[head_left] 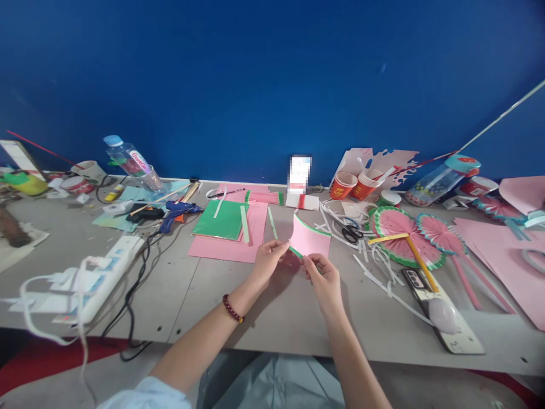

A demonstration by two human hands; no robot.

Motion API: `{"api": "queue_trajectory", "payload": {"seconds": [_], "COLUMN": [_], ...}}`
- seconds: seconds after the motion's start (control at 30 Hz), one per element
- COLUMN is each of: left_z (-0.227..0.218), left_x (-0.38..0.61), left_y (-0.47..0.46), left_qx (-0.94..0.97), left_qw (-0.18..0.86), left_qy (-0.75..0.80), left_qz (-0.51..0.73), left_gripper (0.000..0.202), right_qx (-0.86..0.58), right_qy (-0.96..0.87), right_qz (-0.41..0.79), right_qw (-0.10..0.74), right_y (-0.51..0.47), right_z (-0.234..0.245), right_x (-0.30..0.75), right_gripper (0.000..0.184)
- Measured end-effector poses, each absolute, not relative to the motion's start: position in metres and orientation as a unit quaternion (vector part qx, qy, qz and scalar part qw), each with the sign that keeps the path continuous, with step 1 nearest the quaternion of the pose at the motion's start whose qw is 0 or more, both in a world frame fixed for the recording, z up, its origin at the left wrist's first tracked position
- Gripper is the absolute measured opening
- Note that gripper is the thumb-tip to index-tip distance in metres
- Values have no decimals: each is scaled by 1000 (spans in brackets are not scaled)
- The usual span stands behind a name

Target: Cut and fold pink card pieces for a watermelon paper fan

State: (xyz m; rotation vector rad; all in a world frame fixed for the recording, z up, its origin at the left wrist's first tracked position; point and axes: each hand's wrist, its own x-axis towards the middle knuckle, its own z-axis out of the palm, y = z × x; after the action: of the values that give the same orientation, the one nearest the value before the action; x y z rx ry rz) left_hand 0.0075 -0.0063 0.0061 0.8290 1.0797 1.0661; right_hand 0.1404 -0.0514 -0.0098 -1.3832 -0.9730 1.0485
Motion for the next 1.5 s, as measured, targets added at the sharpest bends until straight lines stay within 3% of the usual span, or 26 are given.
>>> {"api": "queue_trajectory", "payload": {"seconds": [1.5], "left_z": [6], "left_x": [4], "left_y": [-4], "left_qx": [367], "left_qw": [643], "left_qy": [496], "left_qz": [453], "left_gripper": [30], "right_qx": [-600], "right_qy": [-432], "right_qz": [433], "right_qw": [517], "right_y": [-49], "right_z": [-15], "right_x": [143], "right_gripper": [35]}}
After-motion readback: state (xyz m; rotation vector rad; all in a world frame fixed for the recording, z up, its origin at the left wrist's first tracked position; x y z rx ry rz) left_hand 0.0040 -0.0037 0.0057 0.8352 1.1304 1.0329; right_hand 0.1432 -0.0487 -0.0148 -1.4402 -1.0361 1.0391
